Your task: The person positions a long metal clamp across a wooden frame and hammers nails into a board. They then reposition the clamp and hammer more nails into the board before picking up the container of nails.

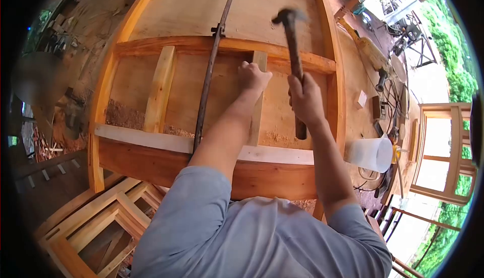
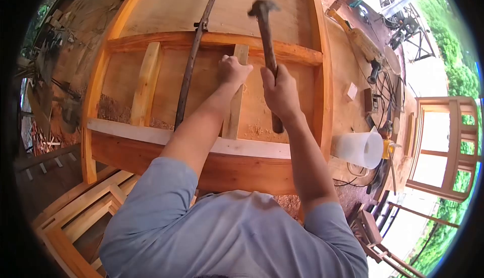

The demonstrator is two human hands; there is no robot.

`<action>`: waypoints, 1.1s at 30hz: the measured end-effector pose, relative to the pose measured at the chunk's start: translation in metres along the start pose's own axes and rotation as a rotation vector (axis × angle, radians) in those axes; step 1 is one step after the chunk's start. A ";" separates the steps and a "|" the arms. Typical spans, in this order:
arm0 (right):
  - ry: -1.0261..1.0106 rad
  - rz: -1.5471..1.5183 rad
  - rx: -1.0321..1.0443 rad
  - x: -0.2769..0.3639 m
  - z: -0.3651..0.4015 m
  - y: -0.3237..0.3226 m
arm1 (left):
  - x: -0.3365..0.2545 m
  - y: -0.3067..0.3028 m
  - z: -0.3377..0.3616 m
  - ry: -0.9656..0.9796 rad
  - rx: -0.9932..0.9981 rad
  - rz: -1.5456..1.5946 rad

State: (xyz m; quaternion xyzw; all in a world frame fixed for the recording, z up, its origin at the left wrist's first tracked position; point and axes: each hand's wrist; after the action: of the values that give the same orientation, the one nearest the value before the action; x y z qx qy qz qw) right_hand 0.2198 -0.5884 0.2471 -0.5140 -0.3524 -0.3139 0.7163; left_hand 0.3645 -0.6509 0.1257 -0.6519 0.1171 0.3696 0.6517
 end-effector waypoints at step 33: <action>0.083 -0.676 0.272 -0.092 0.093 -0.010 | 0.091 -0.026 0.071 -0.533 0.168 1.563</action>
State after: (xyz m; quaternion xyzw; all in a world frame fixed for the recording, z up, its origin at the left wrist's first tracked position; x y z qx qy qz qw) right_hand 0.1437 -0.4941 0.1965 -0.2553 -0.5116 -0.5038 0.6475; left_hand 0.4213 -0.5513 0.0965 -0.2224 0.4052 0.8479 0.2596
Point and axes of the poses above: each hand's wrist, its own z-axis away from the middle knuckle, its own y-axis out of the palm, x = y × z, and after that the axes turned 8 degrees about x, right-handed
